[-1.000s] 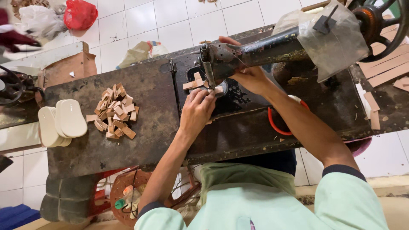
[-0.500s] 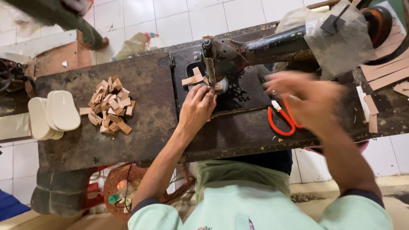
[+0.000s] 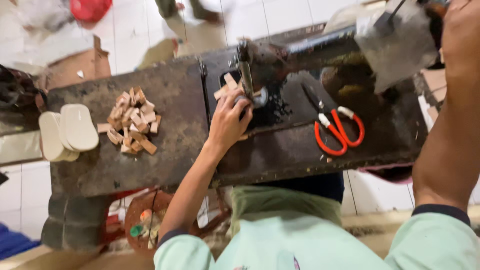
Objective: The person sits at a treadle sewing machine and stitches small leather pieces one after another, feeding each piece under the needle and guiding it while sewing. Sewn pieces are placed on a growing pile on the workbench beside the machine.
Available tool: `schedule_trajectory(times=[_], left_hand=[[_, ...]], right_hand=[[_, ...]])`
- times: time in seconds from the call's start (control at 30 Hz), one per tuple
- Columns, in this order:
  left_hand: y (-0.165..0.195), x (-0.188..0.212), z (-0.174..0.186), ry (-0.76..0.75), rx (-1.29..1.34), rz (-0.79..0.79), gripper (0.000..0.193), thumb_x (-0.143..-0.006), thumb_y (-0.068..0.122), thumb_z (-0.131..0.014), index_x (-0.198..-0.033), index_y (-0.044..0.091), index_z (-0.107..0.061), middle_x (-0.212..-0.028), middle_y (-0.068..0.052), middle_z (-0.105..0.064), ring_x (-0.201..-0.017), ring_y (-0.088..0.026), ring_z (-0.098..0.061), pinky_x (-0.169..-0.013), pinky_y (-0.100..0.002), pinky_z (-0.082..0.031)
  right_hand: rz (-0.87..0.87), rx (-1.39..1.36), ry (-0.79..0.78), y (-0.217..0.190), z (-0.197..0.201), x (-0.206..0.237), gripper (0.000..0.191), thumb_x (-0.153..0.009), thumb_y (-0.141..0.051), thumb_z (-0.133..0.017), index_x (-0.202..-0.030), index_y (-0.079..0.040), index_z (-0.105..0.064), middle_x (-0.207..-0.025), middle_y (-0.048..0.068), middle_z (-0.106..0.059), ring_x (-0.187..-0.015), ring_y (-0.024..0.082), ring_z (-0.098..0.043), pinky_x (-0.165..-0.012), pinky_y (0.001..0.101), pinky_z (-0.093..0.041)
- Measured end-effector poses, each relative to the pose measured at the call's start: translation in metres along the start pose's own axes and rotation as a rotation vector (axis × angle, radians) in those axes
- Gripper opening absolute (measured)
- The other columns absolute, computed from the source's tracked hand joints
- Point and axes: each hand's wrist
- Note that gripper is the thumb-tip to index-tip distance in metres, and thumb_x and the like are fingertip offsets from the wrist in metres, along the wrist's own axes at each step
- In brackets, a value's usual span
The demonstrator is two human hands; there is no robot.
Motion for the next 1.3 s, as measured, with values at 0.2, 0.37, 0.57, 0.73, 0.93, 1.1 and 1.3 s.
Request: schedule_trajectory(times=[0.2, 0.37, 0.57, 0.73, 0.93, 1.1, 1.3], left_hand=[[-0.018, -0.009, 0.005, -0.117, 0.264, 0.150, 0.026, -0.085, 0.003, -0.073, -0.107, 0.004, -0.059, -0.110, -0.016, -0.067, -0.112, -0.038, -0.063, -0.096, -0.045, -0.051], [-0.020, -0.008, -0.002, -0.012, 0.249, 0.166, 0.020, -0.091, 0.001, -0.073, -0.106, 0.005, -0.061, -0.106, -0.017, -0.068, -0.104, -0.039, -0.066, -0.089, -0.044, -0.053], [-0.022, -0.007, -0.002, 0.017, 0.246, 0.130, 0.022, -0.088, -0.001, -0.075, -0.105, 0.005, -0.061, -0.108, -0.015, -0.072, -0.105, -0.037, -0.070, -0.088, -0.041, -0.056], [-0.022, -0.006, -0.003, -0.003, 0.248, 0.146, 0.025, -0.086, -0.002, -0.074, -0.107, 0.005, -0.062, -0.108, -0.014, -0.073, -0.105, -0.035, -0.072, -0.089, -0.040, -0.057], [-0.022, -0.005, -0.003, 0.008, 0.238, 0.139, 0.023, -0.086, -0.002, -0.075, -0.104, 0.004, -0.061, -0.107, -0.013, -0.073, -0.105, -0.034, -0.071, -0.088, -0.040, -0.057], [-0.019, 0.004, -0.005, 0.004, -0.027, 0.086, 0.022, -0.085, 0.013, -0.085, -0.089, 0.007, -0.064, -0.094, -0.010, -0.072, -0.101, -0.028, -0.069, -0.094, -0.043, -0.052], [-0.015, 0.003, -0.008, 0.128, -0.078, -0.028, 0.033, -0.081, 0.007, -0.079, -0.102, 0.004, -0.054, -0.110, -0.020, -0.068, -0.114, -0.040, -0.064, -0.103, -0.047, -0.045]], right_hand=[[0.150, -0.149, 0.231, -0.050, 0.060, -0.001, 0.021, -0.119, -0.016, -0.051, -0.119, -0.002, -0.065, -0.104, 0.009, -0.072, -0.089, 0.021, -0.072, -0.075, 0.0293, -0.056], [0.590, -0.781, 0.112, -0.187, 0.102, 0.060, 0.006, -0.103, -0.013, -0.070, -0.103, -0.007, -0.072, -0.101, 0.010, -0.071, -0.087, 0.028, -0.071, -0.077, 0.0401, -0.058], [0.328, -1.040, -0.583, -0.264, 0.005, 0.027, 0.039, -0.095, -0.005, -0.066, -0.133, 0.001, -0.057, -0.115, 0.018, -0.064, -0.098, 0.031, -0.064, -0.085, 0.0430, -0.056], [0.202, -1.895, -0.520, -0.260, -0.023, 0.025, 0.066, -0.101, 0.006, -0.069, -0.158, -0.008, -0.041, -0.137, 0.011, -0.059, -0.118, 0.018, -0.059, -0.101, 0.0346, -0.054], [0.212, -1.932, -0.544, -0.262, -0.011, 0.028, 0.065, -0.103, 0.010, -0.066, -0.159, -0.007, -0.040, -0.143, 0.006, -0.056, -0.116, 0.010, -0.056, -0.098, 0.0257, -0.053], [0.199, -2.027, -0.610, -0.264, -0.011, 0.025, 0.065, -0.102, 0.011, -0.065, -0.159, -0.005, -0.037, -0.135, 0.006, -0.060, -0.115, 0.009, -0.058, -0.096, 0.0250, -0.054], [0.073, -1.896, -0.732, -0.261, -0.024, 0.030, 0.053, -0.104, 0.001, -0.057, -0.155, -0.007, -0.044, -0.121, 0.008, -0.067, -0.094, 0.011, -0.060, -0.075, 0.0243, -0.053]])
Point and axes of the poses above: each hand's wrist, its own x-axis away from the middle knuckle, its own z-axis out of the back of the hand, y = z × x
